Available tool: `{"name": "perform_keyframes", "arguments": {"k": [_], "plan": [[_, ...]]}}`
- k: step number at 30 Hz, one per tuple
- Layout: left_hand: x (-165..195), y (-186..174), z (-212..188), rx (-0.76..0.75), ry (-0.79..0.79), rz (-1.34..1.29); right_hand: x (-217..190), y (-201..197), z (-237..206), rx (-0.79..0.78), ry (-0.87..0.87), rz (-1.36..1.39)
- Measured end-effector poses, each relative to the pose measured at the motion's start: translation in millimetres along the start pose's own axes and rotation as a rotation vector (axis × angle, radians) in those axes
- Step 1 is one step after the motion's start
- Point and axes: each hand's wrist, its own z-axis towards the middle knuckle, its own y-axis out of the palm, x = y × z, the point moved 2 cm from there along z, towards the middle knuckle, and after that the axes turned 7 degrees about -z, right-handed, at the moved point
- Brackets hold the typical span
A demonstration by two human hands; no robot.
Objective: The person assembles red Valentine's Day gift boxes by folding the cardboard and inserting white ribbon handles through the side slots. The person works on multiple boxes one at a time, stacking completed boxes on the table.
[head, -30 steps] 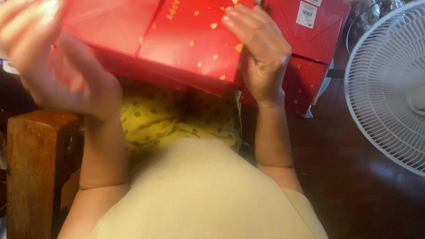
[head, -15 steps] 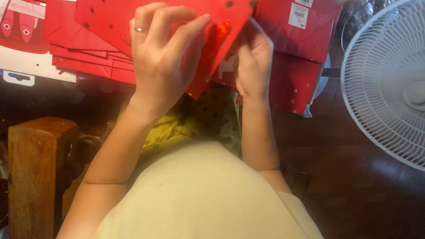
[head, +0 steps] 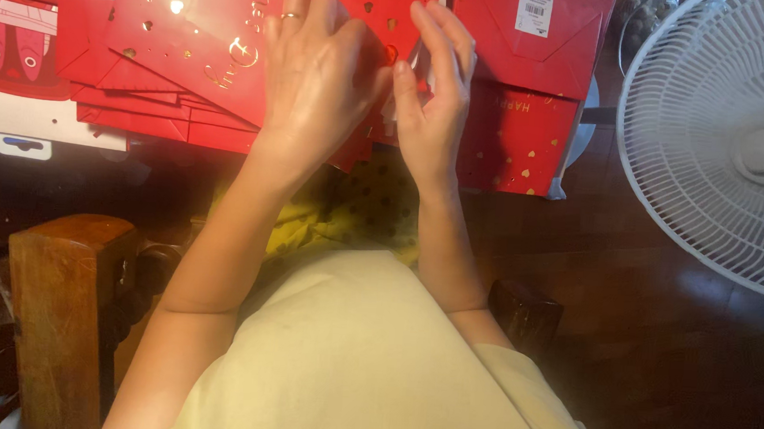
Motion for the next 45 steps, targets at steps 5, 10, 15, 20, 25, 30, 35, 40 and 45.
{"name": "perform_keyframes", "arguments": {"k": [5, 10, 15, 20, 25, 30, 35, 40, 45], "plan": [[-5, -7, 2, -0.038, -0.001, -0.118, 0, 1, 1, -0.053, 0.037, 0.101], [-5, -12, 4, -0.103, -0.055, -0.279, 2, 3, 1, -0.075, 0.047, 0.096], [4, -28, 8, -0.269, -0.102, -0.783, 5, 8, 10, -0.047, 0.001, -0.04], [-2, -46, 6, -0.323, -0.185, -1.276, 5, 7, 11, -0.108, 0.079, 0.065], [-8, -45, 16, -0.007, -0.023, -0.462, -1, 6, 1, -0.018, 0.046, 0.087], [3, -30, 23, 0.008, 0.171, -0.23, 9, 3, -2, 0.05, 0.031, 0.237], [6, -8, 26, 0.062, 0.247, -0.115, 16, 4, -8, 0.047, 0.055, 0.379], [-8, 7, 22, 0.118, 0.182, -0.321, 11, 2, -7, 0.052, 0.081, 0.389], [-31, 9, 8, 0.072, -0.136, -0.895, -8, -4, 1, 0.109, 0.032, 0.195]]}}
